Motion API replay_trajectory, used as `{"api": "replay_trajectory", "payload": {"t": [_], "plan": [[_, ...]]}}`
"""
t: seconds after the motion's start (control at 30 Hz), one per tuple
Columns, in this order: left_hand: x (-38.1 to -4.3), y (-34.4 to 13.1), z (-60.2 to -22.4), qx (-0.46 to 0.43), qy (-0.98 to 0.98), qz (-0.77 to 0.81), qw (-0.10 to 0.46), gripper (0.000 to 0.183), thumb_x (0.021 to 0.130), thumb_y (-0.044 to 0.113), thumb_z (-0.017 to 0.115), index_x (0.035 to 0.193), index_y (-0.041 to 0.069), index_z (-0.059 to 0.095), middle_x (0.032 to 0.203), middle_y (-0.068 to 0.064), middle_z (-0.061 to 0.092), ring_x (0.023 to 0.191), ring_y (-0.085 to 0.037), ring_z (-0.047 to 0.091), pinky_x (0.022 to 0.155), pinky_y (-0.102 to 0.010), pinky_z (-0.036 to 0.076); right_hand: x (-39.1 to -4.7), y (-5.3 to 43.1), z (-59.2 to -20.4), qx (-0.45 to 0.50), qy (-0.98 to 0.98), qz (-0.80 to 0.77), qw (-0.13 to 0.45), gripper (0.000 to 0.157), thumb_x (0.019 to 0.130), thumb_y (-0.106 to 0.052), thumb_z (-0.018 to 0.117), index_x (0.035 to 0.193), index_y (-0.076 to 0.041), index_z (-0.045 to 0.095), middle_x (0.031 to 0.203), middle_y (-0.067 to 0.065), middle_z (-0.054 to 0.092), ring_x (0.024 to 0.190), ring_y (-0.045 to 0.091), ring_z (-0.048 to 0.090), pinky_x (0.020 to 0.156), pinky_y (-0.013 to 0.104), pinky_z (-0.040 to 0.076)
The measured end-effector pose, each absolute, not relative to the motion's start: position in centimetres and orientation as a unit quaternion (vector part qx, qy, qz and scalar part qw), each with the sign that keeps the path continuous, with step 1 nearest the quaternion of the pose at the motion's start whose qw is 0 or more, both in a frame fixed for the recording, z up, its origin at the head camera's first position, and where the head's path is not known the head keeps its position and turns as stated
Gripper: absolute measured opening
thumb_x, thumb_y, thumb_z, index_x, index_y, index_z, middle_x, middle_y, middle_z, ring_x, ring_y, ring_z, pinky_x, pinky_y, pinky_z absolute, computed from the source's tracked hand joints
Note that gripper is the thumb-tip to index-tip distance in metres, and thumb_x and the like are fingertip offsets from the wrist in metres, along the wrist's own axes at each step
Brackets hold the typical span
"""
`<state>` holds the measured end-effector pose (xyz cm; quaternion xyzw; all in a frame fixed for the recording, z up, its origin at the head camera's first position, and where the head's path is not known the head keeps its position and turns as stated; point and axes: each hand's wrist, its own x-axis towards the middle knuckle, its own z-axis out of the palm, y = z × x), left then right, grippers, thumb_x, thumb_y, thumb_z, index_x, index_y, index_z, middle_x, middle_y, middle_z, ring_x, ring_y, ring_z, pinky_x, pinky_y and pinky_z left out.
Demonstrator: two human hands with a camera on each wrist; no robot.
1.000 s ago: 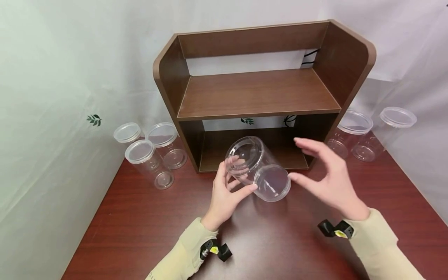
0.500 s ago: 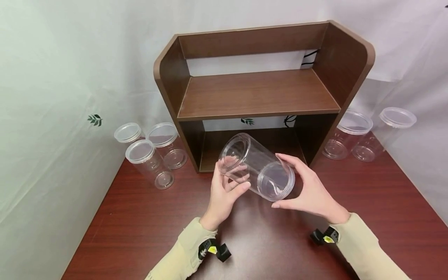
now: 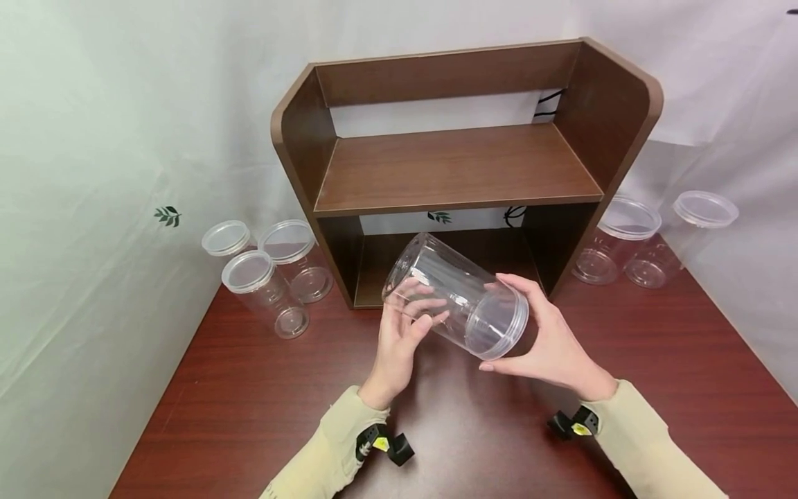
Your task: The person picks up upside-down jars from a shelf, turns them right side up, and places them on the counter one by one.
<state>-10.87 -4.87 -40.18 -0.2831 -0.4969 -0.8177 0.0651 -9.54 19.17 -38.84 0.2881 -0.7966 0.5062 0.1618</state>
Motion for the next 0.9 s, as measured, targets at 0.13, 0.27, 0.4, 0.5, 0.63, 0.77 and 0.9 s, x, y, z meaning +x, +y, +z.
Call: {"api": "replay_trajectory", "payload": {"t": [0.13, 0.27, 0.4, 0.5, 0.63, 0.77, 0.9], "plan": [[-11.2, -4.9, -40.2, -0.287, -0.514, -0.805, 0.068, 0.069, 0.099, 0.031, 0.069, 0.141, -0.010, 0.033, 0.130, -0.030, 0.044, 0.114, -0.031, 0.061, 0.097, -0.054, 0.053, -8.8, 18.5, -37.2, 0.304, -0.774, 0.523, 0.185, 0.120, 0.045, 0.001, 0.102, 0.147, 0.004, 0.038, 0.135, 0.019, 0.058, 0.118, 0.029, 0.057, 0.101, 0.022, 0.045], [-11.5, -5.3, -40.4, -0.282, -0.541, -0.790, 0.065, 0.064, 0.101, 0.024, 0.063, 0.142, -0.016, 0.034, 0.132, -0.036, 0.046, 0.114, -0.029, 0.061, 0.100, -0.051, 0.051, -8.2, 18.2, -36.0, 0.311, -0.758, 0.540, 0.195, 0.115, 0.045, 0.011, 0.097, 0.142, 0.012, 0.036, 0.133, 0.027, 0.055, 0.119, 0.030, 0.057, 0.100, 0.023, 0.047], [-11.4, -5.6, -40.9, -0.252, -0.562, -0.786, 0.052, 0.061, 0.101, 0.018, 0.060, 0.143, -0.016, 0.033, 0.135, -0.031, 0.049, 0.116, -0.022, 0.061, 0.104, -0.045, 0.049, -8.1, 18.3, -35.5, 0.315, -0.739, 0.560, 0.202, 0.113, 0.044, 0.018, 0.091, 0.142, 0.016, 0.034, 0.132, 0.032, 0.053, 0.122, 0.024, 0.059, 0.103, 0.025, 0.046], [-11.5, -5.8, -41.1, -0.222, -0.595, -0.771, 0.054, 0.060, 0.100, 0.016, 0.063, 0.146, -0.010, 0.035, 0.137, -0.023, 0.052, 0.118, -0.022, 0.060, 0.104, -0.039, 0.049, -8.4, 18.4, -35.5, 0.323, -0.719, 0.578, 0.212, 0.113, 0.046, 0.020, 0.087, 0.144, 0.016, 0.032, 0.134, 0.033, 0.050, 0.124, 0.021, 0.058, 0.105, 0.026, 0.045], [-11.7, -6.2, -41.1, -0.198, -0.633, -0.745, 0.061, 0.058, 0.098, 0.007, 0.066, 0.149, 0.000, 0.040, 0.141, -0.017, 0.053, 0.124, -0.027, 0.057, 0.104, -0.034, 0.049, -8.9, 19.0, -36.0, 0.330, -0.688, 0.605, 0.227, 0.113, 0.048, 0.022, 0.083, 0.148, 0.015, 0.029, 0.138, 0.030, 0.046, 0.126, 0.024, 0.058, 0.105, 0.029, 0.045], [-11.7, -6.7, -40.8, -0.197, -0.640, -0.739, 0.075, 0.062, 0.097, 0.005, 0.068, 0.151, 0.003, 0.039, 0.144, -0.016, 0.052, 0.128, -0.030, 0.055, 0.106, -0.036, 0.047, -9.3, 19.9, -36.6, 0.310, -0.693, 0.599, 0.255, 0.115, 0.047, 0.015, 0.084, 0.149, 0.012, 0.033, 0.141, 0.027, 0.048, 0.123, 0.026, 0.057, 0.104, 0.028, 0.043], [-11.6, -7.1, -40.3, -0.205, -0.637, -0.737, 0.098, 0.061, 0.096, 0.005, 0.068, 0.151, 0.005, 0.041, 0.144, -0.015, 0.052, 0.130, -0.031, 0.054, 0.109, -0.040, 0.044, -9.1, 20.2, -36.4, 0.288, -0.709, 0.588, 0.264, 0.115, 0.045, 0.013, 0.085, 0.148, 0.012, 0.036, 0.134, 0.031, 0.053, 0.123, 0.031, 0.053, 0.104, 0.029, 0.040]]}}
